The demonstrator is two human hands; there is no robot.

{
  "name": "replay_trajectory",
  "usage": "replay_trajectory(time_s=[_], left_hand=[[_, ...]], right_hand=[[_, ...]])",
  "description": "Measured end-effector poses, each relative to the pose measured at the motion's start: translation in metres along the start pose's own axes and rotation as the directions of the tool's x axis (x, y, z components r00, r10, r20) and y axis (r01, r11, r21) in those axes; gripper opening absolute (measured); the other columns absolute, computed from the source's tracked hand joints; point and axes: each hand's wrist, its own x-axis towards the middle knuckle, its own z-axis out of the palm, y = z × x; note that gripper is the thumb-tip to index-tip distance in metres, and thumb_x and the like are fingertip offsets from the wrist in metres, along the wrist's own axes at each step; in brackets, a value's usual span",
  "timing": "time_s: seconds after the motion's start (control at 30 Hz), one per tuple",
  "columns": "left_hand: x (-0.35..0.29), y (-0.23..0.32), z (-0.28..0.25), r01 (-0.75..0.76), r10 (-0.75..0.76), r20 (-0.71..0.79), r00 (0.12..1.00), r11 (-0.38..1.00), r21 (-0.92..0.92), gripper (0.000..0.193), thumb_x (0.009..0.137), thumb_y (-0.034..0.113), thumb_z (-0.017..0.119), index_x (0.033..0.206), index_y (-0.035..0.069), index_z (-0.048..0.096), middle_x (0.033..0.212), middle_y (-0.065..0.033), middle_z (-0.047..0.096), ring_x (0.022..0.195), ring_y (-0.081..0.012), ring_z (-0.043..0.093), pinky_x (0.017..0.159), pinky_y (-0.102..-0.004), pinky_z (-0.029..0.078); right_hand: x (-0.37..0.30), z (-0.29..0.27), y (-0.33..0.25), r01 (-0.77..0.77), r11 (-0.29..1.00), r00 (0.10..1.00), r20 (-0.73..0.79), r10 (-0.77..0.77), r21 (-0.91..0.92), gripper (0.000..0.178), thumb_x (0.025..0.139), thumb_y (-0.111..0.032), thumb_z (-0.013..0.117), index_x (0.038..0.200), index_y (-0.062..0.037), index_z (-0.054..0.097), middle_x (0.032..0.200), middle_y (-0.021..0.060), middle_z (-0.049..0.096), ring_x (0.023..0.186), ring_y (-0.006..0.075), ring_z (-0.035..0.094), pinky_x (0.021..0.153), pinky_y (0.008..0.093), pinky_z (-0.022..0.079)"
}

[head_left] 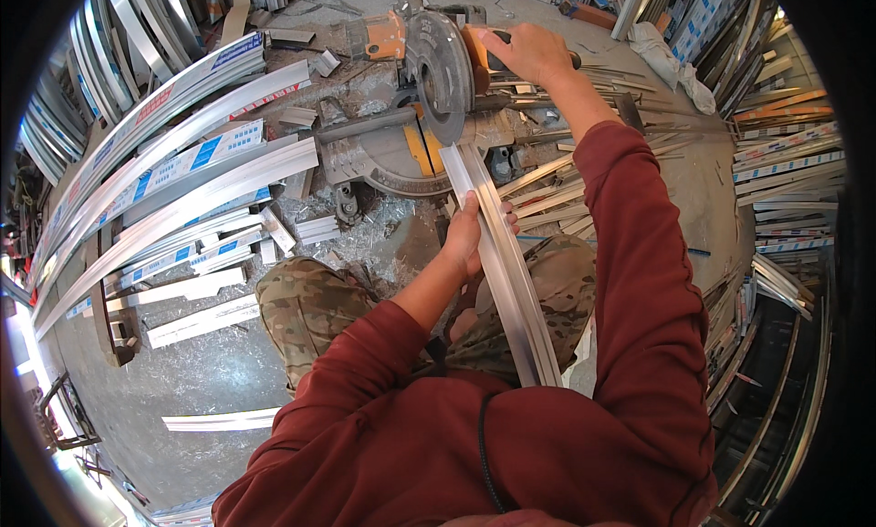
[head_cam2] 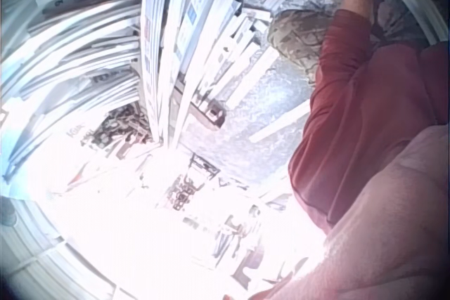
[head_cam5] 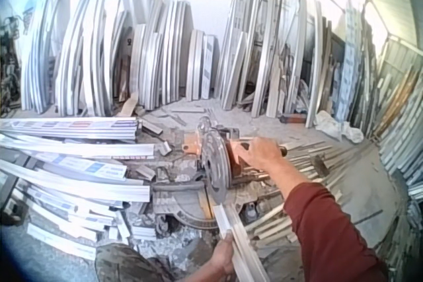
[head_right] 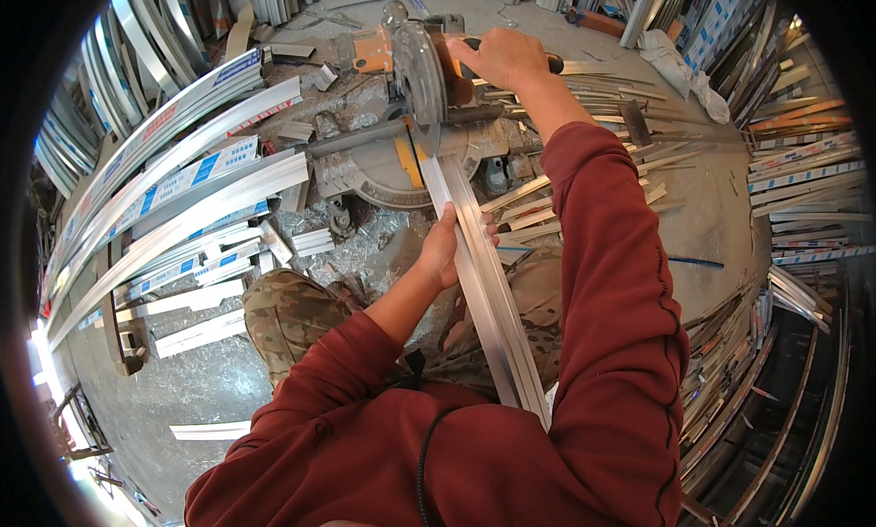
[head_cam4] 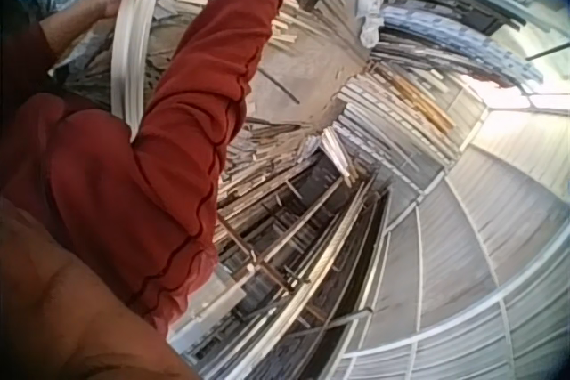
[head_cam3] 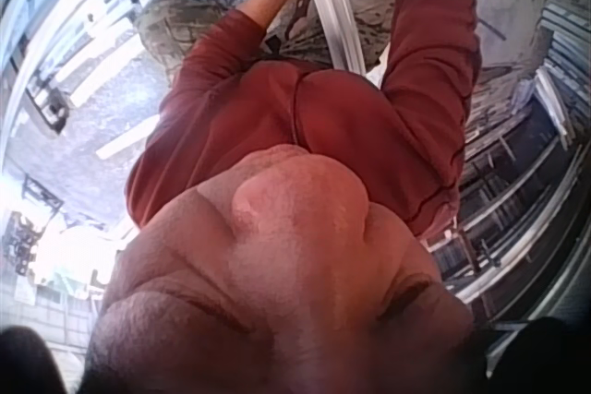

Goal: The person uses a chop saw to cut several aluminum profiles. They position each profile under the blade, lower the saw to make a cut, then remove the cut piece and set it aside. The process is repeated for multiple profiles.

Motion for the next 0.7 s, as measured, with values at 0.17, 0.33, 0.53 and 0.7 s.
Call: replay_trajectory(time_s=[0.17, 0.33, 0.53, 0.7], left_hand=[[0.000, 0.003, 0.002, 0.017, -0.017, -0.011, 1.000, 1.000, -0.013, 0.073, 0.102, 0.057, 0.019, 0.120, -0.006, 0.052, 0.096, -0.0143, 0.061, 0.087, -0.0281, 0.060, 0.084, -0.0399, 0.053], [0.001, 0.007, 0.002, 0.046, -0.046, 0.032, 0.998, 0.999, -0.026, 0.073, 0.101, 0.058, 0.017, 0.118, -0.004, 0.053, 0.092, -0.0127, 0.059, 0.085, -0.0276, 0.058, 0.082, -0.0390, 0.052], [0.001, 0.011, 0.003, 0.080, -0.079, 0.047, 0.996, 0.997, -0.020, 0.074, 0.101, 0.059, 0.017, 0.117, -0.003, 0.054, 0.093, -0.0125, 0.059, 0.086, -0.0273, 0.058, 0.084, -0.0390, 0.052], [0.009, 0.010, 0.002, 0.035, -0.036, -0.005, 0.999, 0.999, -0.015, 0.074, 0.101, 0.060, 0.018, 0.118, -0.003, 0.054, 0.096, -0.0131, 0.062, 0.089, -0.0279, 0.060, 0.086, -0.0401, 0.052]], right_hand=[[-0.002, 0.002, -0.001, 0.002, 1.000, 1.000, -0.017, -0.002, 0.006, 0.077, 0.087, -0.069, 0.042, 0.084, 0.0016, 0.073, 0.081, 0.0242, 0.068, 0.082, 0.0411, 0.067, 0.077, 0.0491, 0.051], [-0.002, -0.002, -0.004, -0.034, 0.999, 0.998, 0.044, 0.035, -0.030, 0.076, 0.087, -0.069, 0.042, 0.082, -0.0003, 0.074, 0.085, 0.0202, 0.070, 0.083, 0.0374, 0.068, 0.077, 0.0473, 0.051], [-0.005, -0.001, -0.005, -0.034, 0.999, 0.999, 0.023, 0.035, -0.018, 0.075, 0.086, -0.068, 0.044, 0.081, 0.0003, 0.074, 0.084, 0.0207, 0.070, 0.083, 0.0374, 0.068, 0.077, 0.0472, 0.051], [-0.006, 0.001, -0.002, -0.023, 1.000, 1.000, -0.001, 0.023, 0.002, 0.077, 0.087, -0.068, 0.042, 0.086, 0.0033, 0.072, 0.082, 0.0251, 0.068, 0.084, 0.0410, 0.067, 0.079, 0.0481, 0.050]])
